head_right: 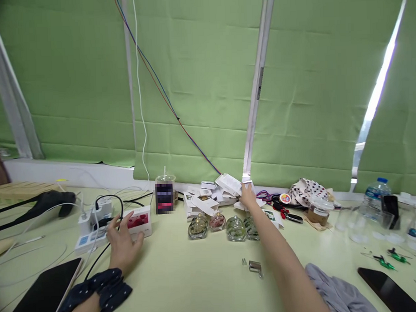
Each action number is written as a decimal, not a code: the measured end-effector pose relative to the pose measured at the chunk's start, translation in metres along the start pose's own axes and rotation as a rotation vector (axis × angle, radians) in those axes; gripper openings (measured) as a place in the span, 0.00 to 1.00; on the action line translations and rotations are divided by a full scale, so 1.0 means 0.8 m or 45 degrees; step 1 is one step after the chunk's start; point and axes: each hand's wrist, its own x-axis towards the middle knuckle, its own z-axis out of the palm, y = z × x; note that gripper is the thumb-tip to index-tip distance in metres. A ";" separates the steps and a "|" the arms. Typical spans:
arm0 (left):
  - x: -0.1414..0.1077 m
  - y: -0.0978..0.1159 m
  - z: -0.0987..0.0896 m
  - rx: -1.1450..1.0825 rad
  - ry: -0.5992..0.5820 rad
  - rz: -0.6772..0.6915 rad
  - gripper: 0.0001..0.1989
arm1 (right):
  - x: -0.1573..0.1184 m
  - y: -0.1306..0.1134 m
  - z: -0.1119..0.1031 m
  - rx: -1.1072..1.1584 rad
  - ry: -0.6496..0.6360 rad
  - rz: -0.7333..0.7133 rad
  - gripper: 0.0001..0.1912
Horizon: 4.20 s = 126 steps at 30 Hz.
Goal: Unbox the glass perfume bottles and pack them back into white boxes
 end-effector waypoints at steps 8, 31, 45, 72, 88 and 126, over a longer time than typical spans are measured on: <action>-0.005 0.010 -0.001 0.075 -0.019 -0.074 0.26 | 0.009 -0.013 0.027 -0.108 0.039 -0.034 0.28; -0.035 0.103 -0.001 -0.206 -0.164 0.105 0.20 | -0.142 0.020 -0.066 1.536 -0.185 0.104 0.12; -0.075 0.158 -0.010 -1.523 -1.038 -0.446 0.33 | -0.276 -0.042 0.020 1.763 -0.889 0.146 0.13; -0.074 0.160 -0.018 -1.744 -1.307 -0.873 0.26 | -0.295 -0.031 -0.002 1.643 -0.602 -0.475 0.34; -0.068 0.165 -0.025 -1.747 -1.437 -0.843 0.33 | -0.298 -0.041 -0.001 1.970 -0.616 -0.439 0.13; -0.062 0.158 -0.032 -1.828 -1.573 -0.665 0.30 | -0.297 -0.037 -0.014 1.835 -0.697 -0.421 0.18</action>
